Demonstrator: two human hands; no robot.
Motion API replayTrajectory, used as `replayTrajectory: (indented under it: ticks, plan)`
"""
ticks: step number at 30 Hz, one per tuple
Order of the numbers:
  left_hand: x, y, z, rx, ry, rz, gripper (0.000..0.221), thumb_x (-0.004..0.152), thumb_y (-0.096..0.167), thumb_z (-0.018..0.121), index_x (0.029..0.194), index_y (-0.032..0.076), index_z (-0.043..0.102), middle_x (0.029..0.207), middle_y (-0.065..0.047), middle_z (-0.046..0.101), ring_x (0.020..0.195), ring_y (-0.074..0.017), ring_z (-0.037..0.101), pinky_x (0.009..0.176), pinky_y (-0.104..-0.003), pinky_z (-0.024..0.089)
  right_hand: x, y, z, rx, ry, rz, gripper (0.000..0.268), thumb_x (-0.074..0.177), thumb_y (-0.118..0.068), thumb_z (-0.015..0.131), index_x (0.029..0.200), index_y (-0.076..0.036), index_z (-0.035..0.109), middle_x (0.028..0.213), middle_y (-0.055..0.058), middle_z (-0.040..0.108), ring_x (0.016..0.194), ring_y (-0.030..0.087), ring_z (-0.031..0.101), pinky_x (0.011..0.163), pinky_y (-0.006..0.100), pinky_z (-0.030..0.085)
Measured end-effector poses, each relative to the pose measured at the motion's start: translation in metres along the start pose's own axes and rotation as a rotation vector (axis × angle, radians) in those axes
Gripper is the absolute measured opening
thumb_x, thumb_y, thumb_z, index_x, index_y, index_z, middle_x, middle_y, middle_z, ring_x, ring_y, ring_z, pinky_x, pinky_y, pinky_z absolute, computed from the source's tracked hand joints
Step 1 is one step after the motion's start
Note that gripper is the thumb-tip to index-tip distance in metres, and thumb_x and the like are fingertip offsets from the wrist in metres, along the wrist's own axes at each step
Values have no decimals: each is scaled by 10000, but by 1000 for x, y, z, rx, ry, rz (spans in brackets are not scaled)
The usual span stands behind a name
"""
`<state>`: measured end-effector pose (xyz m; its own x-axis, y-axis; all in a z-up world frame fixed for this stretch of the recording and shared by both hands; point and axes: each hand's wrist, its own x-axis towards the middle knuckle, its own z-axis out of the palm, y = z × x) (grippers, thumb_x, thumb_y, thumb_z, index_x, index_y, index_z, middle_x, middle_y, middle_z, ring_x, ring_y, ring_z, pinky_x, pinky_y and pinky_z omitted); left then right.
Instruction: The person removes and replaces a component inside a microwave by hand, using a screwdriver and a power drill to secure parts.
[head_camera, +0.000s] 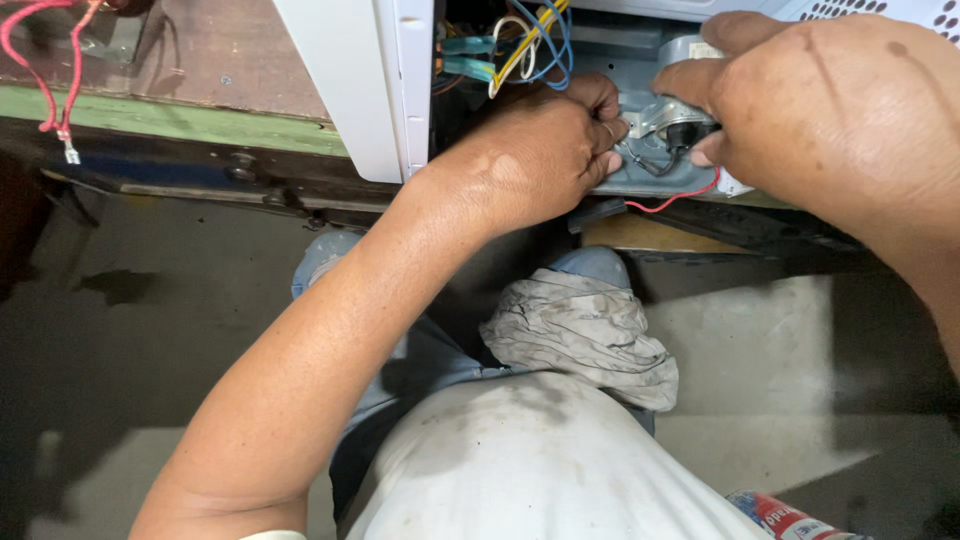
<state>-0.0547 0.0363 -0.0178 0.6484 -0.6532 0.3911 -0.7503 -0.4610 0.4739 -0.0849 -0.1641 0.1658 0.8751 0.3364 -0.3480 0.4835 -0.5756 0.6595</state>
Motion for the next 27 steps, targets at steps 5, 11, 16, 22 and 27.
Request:
replayTrajectory:
  ticks: [5, 11, 16, 22, 27]
  plan:
    - [0, -3, 4, 26, 61, 28, 226, 1123, 350, 753, 1017, 170, 838, 1251, -17, 695, 847, -353, 758, 761, -579, 568, 5, 1, 12, -2, 73, -2, 589, 907, -554, 769, 1452, -357, 664, 1364, -61, 770, 1003, 291, 951, 754, 486, 773]
    - [2, 0, 5, 51, 61, -5, 250, 1118, 366, 753, 1093, 157, 890, 1284, -20, 754, 894, -397, 771, 758, -587, 587, 2, -3, 3, -60, 15, 20, 621, 936, -598, 754, 1531, -482, 620, 1429, -111, 736, 914, 283, 996, 685, 485, 791]
    - [1, 1, 5, 60, 72, -5, 263, 1124, 359, 755, 1116, 133, 890, 1241, -66, 775, 852, -419, 767, 733, -593, 597, 2, -6, -8, 92, -62, 44, 573, 946, -449, 785, 1500, -447, 640, 1550, -72, 698, 1051, 345, 963, 799, 562, 794]
    - [4, -4, 13, 55, 71, 3, 278, 1122, 354, 758, 1115, 111, 894, 1287, -81, 781, 894, -442, 773, 787, -603, 590, 1, -8, -15, 185, -58, 38, 568, 919, -406, 784, 1471, -354, 663, 1498, 36, 704, 1002, 436, 939, 871, 589, 737]
    - [6, -7, 18, 77, 57, 18, 292, 1133, 368, 761, 1095, 100, 872, 1261, -103, 760, 902, -432, 770, 830, -572, 599, -8, -5, -26, 335, 2, 60, 434, 948, -325, 832, 1332, -172, 701, 1366, 94, 811, 1188, 443, 840, 966, 595, 649]
